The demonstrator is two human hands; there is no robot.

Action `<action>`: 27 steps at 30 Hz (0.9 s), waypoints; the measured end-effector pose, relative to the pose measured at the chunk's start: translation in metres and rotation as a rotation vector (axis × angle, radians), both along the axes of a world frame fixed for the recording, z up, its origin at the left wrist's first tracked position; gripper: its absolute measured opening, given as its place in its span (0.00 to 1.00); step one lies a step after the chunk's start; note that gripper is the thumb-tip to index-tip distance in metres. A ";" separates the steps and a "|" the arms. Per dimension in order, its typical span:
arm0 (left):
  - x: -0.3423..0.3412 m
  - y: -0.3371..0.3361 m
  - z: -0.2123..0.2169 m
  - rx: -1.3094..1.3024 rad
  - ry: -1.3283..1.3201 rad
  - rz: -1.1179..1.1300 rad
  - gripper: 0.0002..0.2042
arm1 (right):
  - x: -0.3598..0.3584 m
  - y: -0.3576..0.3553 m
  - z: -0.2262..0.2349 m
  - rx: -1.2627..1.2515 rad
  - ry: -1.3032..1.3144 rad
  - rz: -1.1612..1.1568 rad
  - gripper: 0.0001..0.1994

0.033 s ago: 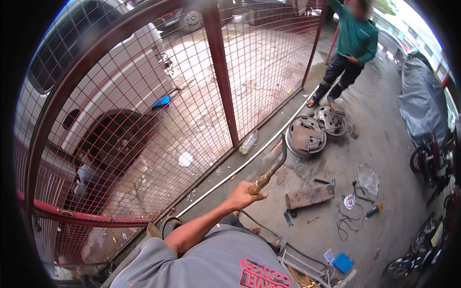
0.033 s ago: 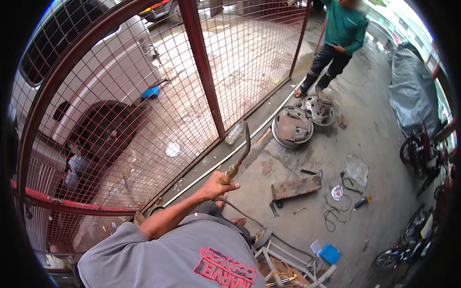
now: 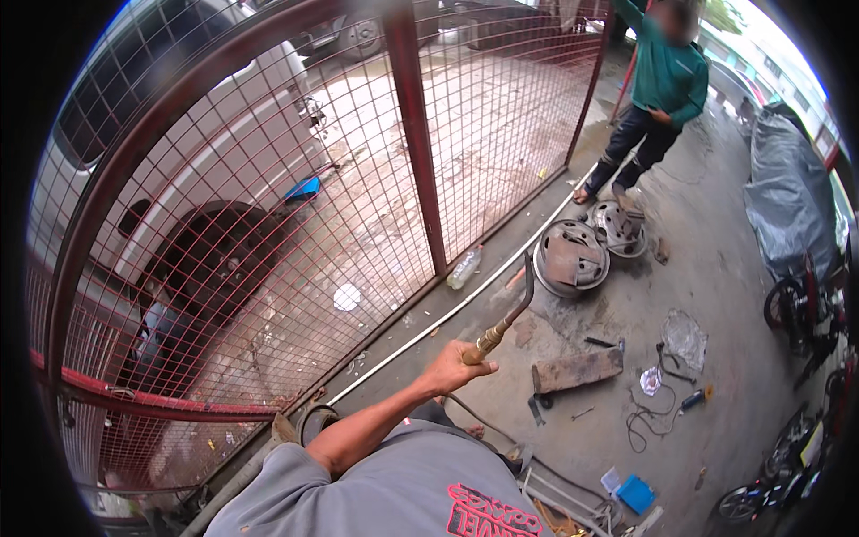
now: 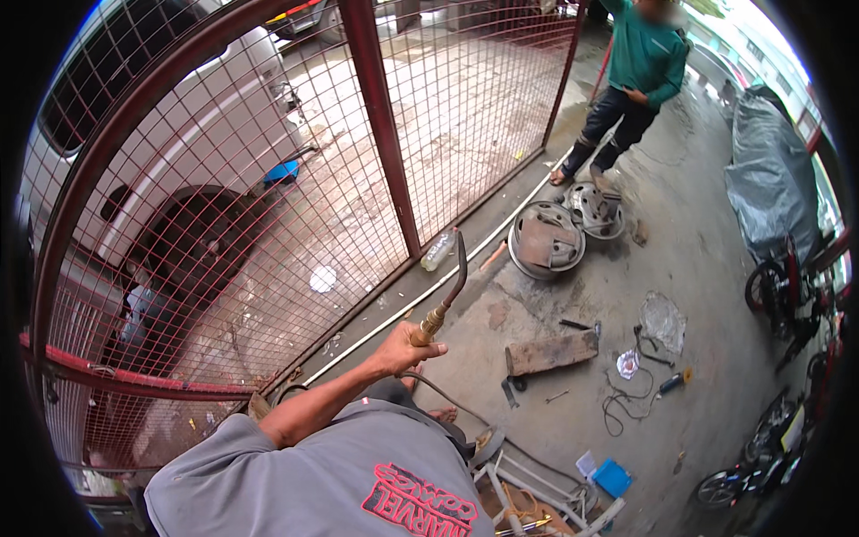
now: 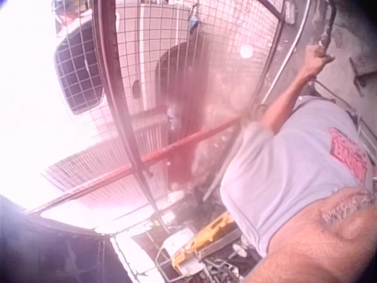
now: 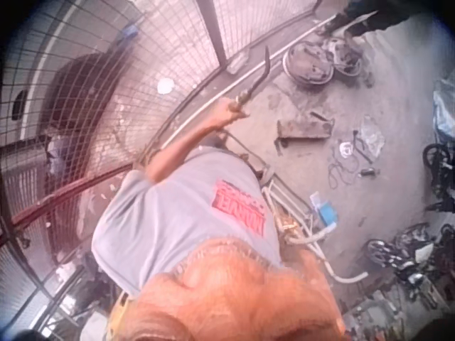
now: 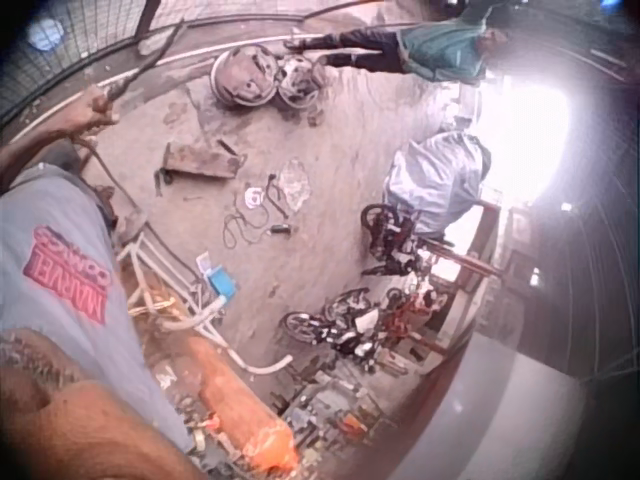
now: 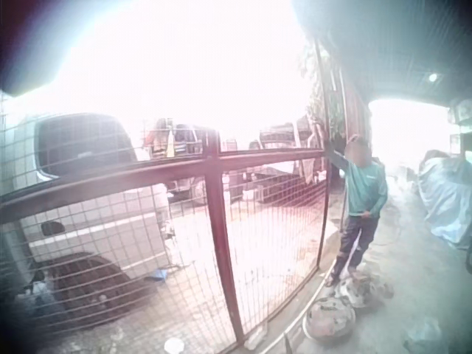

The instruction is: The person connects hoses to a gas cylinder, ignites a welding torch, and welds a metal plate onto a wheel rim. A second person stands nearby and briefly steps on the parts.

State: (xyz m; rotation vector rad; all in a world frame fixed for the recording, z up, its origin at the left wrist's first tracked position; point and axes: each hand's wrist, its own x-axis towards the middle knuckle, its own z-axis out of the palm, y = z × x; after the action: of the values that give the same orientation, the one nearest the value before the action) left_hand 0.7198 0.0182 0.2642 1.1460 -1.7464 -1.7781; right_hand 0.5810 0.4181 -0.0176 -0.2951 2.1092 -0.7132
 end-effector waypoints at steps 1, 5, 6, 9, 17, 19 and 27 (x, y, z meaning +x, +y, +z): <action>0.001 -0.004 0.001 0.026 -0.010 -0.001 0.22 | -0.004 -0.007 0.005 -0.001 -0.009 0.000 0.25; 0.009 -0.029 0.005 0.067 -0.034 -0.012 0.22 | -0.011 -0.046 0.034 -0.021 -0.031 0.016 0.25; 0.010 -0.034 0.000 0.062 -0.034 -0.016 0.22 | -0.011 -0.055 0.038 -0.026 -0.035 0.018 0.24; 0.012 -0.045 -0.006 0.005 -0.089 -0.045 0.23 | -0.008 -0.075 0.049 -0.030 -0.048 0.028 0.24; 0.018 -0.076 0.006 0.036 -0.056 -0.050 0.22 | 0.007 -0.112 0.063 -0.051 -0.066 0.034 0.23; 0.016 -0.085 0.007 0.007 -0.053 -0.105 0.21 | 0.008 -0.119 0.066 -0.063 -0.061 0.015 0.23; 0.016 -0.088 -0.002 0.105 -0.048 -0.090 0.20 | 0.024 -0.123 0.073 -0.105 -0.090 -0.035 0.23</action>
State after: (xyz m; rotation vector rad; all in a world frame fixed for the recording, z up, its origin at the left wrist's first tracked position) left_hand 0.7354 -0.0694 0.2620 1.1782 -1.7767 -1.9305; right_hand 0.6053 0.2952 0.0557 -0.2790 1.9995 -0.8444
